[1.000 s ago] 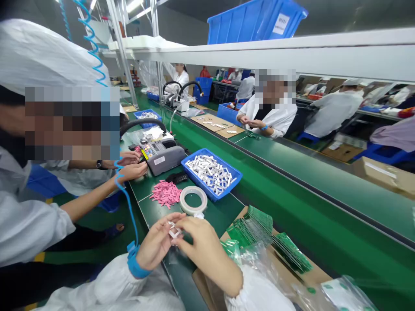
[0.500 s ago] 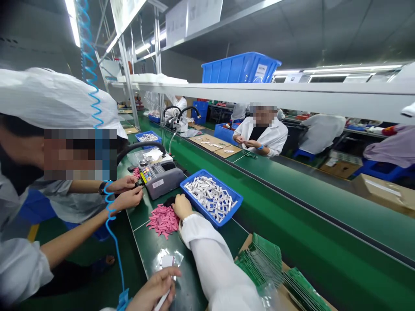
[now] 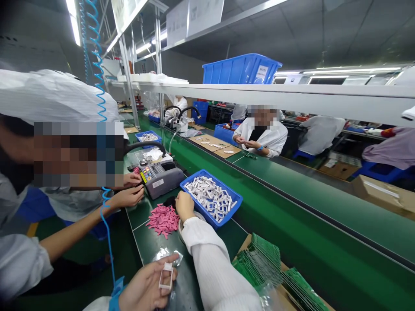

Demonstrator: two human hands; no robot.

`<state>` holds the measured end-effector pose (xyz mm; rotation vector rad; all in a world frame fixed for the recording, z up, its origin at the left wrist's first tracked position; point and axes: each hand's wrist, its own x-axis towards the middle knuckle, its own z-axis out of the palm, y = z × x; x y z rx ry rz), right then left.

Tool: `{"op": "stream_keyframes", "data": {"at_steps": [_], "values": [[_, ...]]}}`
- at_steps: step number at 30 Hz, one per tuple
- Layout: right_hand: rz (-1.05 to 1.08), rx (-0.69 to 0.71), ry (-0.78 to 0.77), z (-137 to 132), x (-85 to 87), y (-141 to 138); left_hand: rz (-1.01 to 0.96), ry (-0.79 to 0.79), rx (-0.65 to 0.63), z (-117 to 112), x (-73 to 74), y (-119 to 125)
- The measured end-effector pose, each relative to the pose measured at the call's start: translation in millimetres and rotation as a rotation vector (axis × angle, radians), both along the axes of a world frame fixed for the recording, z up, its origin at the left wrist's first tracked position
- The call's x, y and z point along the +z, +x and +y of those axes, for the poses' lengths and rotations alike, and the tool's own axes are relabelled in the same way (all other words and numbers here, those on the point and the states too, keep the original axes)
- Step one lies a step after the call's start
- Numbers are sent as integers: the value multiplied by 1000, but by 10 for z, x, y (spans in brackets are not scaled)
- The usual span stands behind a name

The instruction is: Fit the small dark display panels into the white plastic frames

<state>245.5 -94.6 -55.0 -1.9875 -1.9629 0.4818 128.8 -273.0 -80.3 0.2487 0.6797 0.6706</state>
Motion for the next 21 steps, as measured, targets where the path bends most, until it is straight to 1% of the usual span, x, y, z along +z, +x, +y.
{"op": "stream_keyframes", "data": {"at_steps": [2, 3, 5, 7, 8, 9, 10, 12, 13, 15, 18, 21], "values": [[79, 28, 72, -184, 245, 130, -29, 74, 24, -24, 91, -30], [120, 46, 109, -330, 388, 228, -43, 115, 34, -39, 134, -39], [191, 75, 184, -734, 680, 481, -102, 195, 55, -66, 223, -39], [253, 94, 254, -1245, 934, 772, -172, 257, 92, -83, 316, -6], [342, 105, 349, -1510, 1032, 909, -199, 279, 98, -88, 362, 22], [387, 103, 409, -1764, 1107, 1029, -218, 294, 91, -90, 405, 59], [405, 73, 457, -1993, 1161, 1127, -233, 304, 65, -91, 445, 103], [392, 86, 527, -2342, 1219, 1243, -261, 327, -12, -93, 513, 206], [370, 107, 561, -2457, 1236, 1264, -276, 340, -59, -95, 543, 262], [315, 166, 617, -2584, 1269, 1258, -299, 354, -143, -104, 602, 375], [279, 196, 642, -2623, 1336, 1219, -320, 361, -251, -131, 724, 526], [311, 236, 596, -2621, 1377, 1225, -362, 440, -322, -176, 895, 624]]}}
